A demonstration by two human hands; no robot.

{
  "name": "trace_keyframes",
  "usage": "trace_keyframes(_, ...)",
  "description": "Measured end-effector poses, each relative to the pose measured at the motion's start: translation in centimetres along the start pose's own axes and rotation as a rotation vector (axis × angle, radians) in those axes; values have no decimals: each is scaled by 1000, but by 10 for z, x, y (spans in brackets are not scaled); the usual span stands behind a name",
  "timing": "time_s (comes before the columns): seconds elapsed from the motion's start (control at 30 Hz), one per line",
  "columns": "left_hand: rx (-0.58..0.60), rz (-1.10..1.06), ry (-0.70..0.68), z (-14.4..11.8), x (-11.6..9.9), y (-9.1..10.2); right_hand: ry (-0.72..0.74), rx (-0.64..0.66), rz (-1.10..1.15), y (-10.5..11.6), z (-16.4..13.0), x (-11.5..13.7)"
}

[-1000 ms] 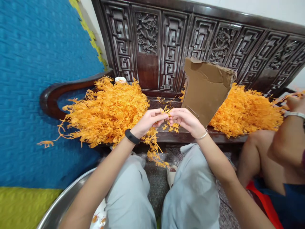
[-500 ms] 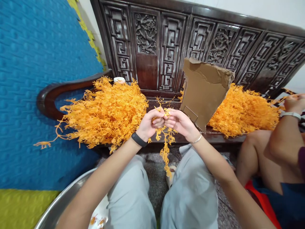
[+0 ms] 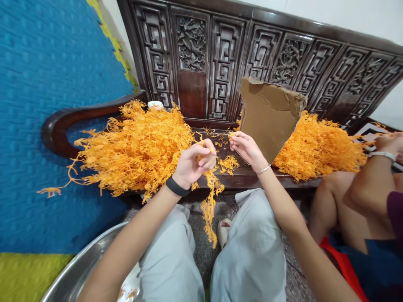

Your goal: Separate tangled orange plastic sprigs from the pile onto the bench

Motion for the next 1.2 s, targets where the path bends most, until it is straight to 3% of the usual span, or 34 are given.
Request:
trace_keyframes(0.07,-31,-21,6,6,3,9,-58,-56,-187,22,5,-20)
trace_keyframes(0.2,-87,-39,26,14,9,25,-351,-67,-483,57,3,-76)
trace_keyframes(0.37,-141,31,12,16,12,36,-578,-29,-695,82,-8,-129)
trace_keyframes(0.53,-185,138,-18,18,12,37,-692,54,-884,95,-11,-154)
trace_keyframes(0.73,-233,170,27,20,17,38,-692,122,-1024,97,-7,-155)
trace_keyframes(0.9,-201,122,28,23,22,41,-623,62,-1069,100,-2,-145)
trace_keyframes(1.03,-167,68,-2,23,20,41,-504,-35,-1003,92,3,-125)
trace_keyframes(1.2,-163,46,-4,22,14,43,-295,-99,-754,60,8,-82)
Point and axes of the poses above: each hand's wrist, its own z-axis towards the middle knuckle, its own y-axis out of the back of the hand, x = y × z, the point moved 10 cm from there along z, towards the middle knuckle, and after that the axes turned 11 degrees about y, right-handed, at the moved point
